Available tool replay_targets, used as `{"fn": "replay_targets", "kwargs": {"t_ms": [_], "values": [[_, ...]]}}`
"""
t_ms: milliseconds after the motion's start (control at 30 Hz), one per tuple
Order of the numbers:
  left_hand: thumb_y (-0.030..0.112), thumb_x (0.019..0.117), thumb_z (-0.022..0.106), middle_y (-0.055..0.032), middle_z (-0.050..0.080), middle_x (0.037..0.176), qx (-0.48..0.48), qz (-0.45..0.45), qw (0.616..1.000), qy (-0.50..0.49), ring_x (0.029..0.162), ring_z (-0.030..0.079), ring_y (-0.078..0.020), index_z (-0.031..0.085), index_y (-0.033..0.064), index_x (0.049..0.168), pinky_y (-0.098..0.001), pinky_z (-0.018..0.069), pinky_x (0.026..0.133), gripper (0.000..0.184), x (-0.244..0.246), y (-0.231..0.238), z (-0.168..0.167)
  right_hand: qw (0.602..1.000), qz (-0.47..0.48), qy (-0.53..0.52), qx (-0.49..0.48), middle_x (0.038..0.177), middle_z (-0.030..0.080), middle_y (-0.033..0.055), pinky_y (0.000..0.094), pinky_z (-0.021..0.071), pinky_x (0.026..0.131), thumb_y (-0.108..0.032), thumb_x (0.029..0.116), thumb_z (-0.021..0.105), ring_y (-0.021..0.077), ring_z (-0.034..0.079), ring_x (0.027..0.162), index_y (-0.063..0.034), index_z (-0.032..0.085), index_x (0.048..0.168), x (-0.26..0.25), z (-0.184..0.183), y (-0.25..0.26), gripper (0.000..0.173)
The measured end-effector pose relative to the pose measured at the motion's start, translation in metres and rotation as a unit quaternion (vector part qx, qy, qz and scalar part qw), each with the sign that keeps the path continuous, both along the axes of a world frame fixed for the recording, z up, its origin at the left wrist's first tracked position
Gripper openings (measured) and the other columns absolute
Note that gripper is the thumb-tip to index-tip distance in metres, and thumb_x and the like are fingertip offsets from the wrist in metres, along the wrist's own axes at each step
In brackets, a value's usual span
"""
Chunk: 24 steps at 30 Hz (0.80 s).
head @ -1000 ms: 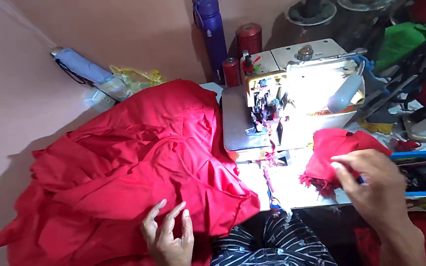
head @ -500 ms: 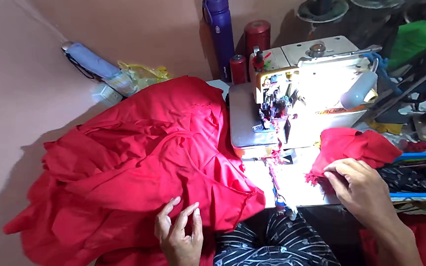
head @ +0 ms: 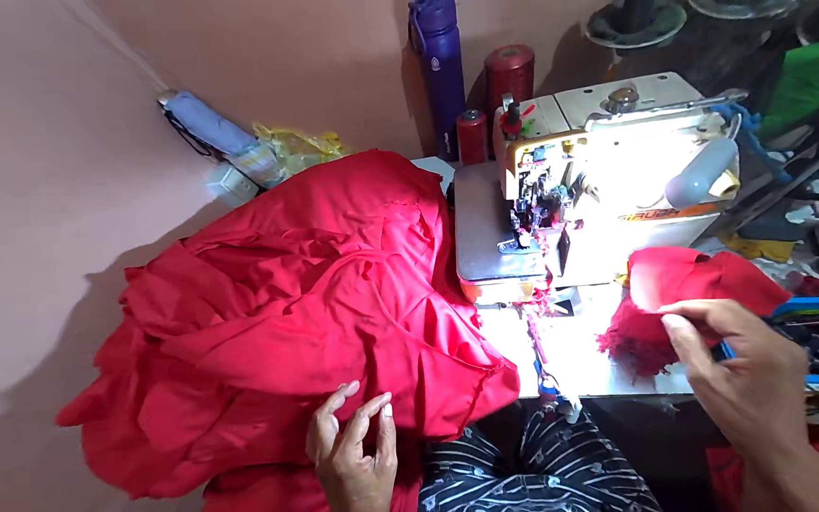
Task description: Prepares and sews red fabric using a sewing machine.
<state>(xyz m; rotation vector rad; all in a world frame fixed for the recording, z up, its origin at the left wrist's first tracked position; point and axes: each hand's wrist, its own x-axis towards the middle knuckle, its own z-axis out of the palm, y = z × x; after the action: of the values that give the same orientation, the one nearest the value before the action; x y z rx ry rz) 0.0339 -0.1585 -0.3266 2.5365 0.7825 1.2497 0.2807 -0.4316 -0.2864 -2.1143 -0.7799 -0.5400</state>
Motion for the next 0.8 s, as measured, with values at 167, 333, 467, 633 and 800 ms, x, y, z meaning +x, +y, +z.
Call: {"fn": "replay_targets", "kwargs": {"t_ms": [167, 333, 467, 633, 800], "values": [[0.026, 0.0981, 0.065, -0.0042, 0.066, 0.122, -0.118, -0.172, 0.975, -0.073, 0.127, 0.055, -0.0073, 0.077, 0.0140, 0.100, -0.0203, 0.0445, 0.107, 0.017, 0.013, -0.024, 0.031, 0.979, 0.189, -0.036, 0.064, 0.097, 0.069, 0.0037, 0.0199, 0.0499, 0.085, -0.026, 0.1085, 0.050, 0.0053, 0.063, 0.094, -0.0080, 0.066, 0.106, -0.048, 0.047, 0.011, 0.024], [0.039, 0.1065, 0.051, 0.0131, 0.062, 0.137, -0.342, -0.444, 0.822, -0.102, 0.129, 0.054, 0.0000, 0.063, 0.0224, 0.134, -0.0240, 0.0451, 0.110, 0.034, 0.033, -0.067, 0.059, 0.928, 0.352, 0.040, 0.114, 0.085, 0.069, 0.0095, 0.0203, 0.0499, 0.078, -0.017, 0.1062, 0.053, 0.0124, 0.065, 0.082, -0.0029, 0.067, 0.098, -0.100, 0.044, 0.051, 0.021], [0.028, 0.1021, 0.060, 0.0145, 0.070, 0.104, -0.483, -0.432, 0.738, -0.191, 0.096, 0.064, 0.0059, 0.073, 0.0226, 0.112, -0.0135, 0.0527, 0.085, 0.017, 0.033, -0.082, 0.048, 0.878, 0.375, 0.198, 0.221, 0.093, 0.074, 0.0078, 0.0113, 0.0517, 0.085, -0.013, 0.1051, 0.054, -0.0037, 0.066, 0.091, 0.0069, 0.067, 0.099, -0.112, 0.035, 0.060, 0.024], [0.026, 0.0959, 0.068, 0.0134, 0.075, 0.106, -0.554, -0.382, 0.704, -0.228, 0.098, 0.068, 0.0056, 0.075, 0.0230, 0.111, -0.0142, 0.0556, 0.087, 0.017, 0.029, -0.094, 0.049, 0.787, 0.409, 0.341, 0.312, 0.096, 0.070, -0.0107, 0.0086, 0.0517, 0.074, -0.015, 0.1049, 0.055, -0.0111, 0.062, 0.085, -0.0082, 0.067, 0.106, -0.117, 0.011, 0.074, 0.014], [0.018, 0.0974, 0.067, 0.0099, 0.077, 0.101, -0.531, -0.373, 0.718, -0.253, 0.090, 0.070, 0.0043, 0.077, 0.0173, 0.111, -0.0145, 0.0571, 0.082, 0.017, 0.030, -0.089, 0.042, 0.679, 0.461, 0.438, 0.367, 0.101, 0.073, -0.0076, 0.0161, 0.0557, 0.079, -0.020, 0.1080, 0.050, -0.0034, 0.067, 0.088, -0.0103, 0.069, 0.119, -0.120, 0.001, 0.078, 0.024]]}}
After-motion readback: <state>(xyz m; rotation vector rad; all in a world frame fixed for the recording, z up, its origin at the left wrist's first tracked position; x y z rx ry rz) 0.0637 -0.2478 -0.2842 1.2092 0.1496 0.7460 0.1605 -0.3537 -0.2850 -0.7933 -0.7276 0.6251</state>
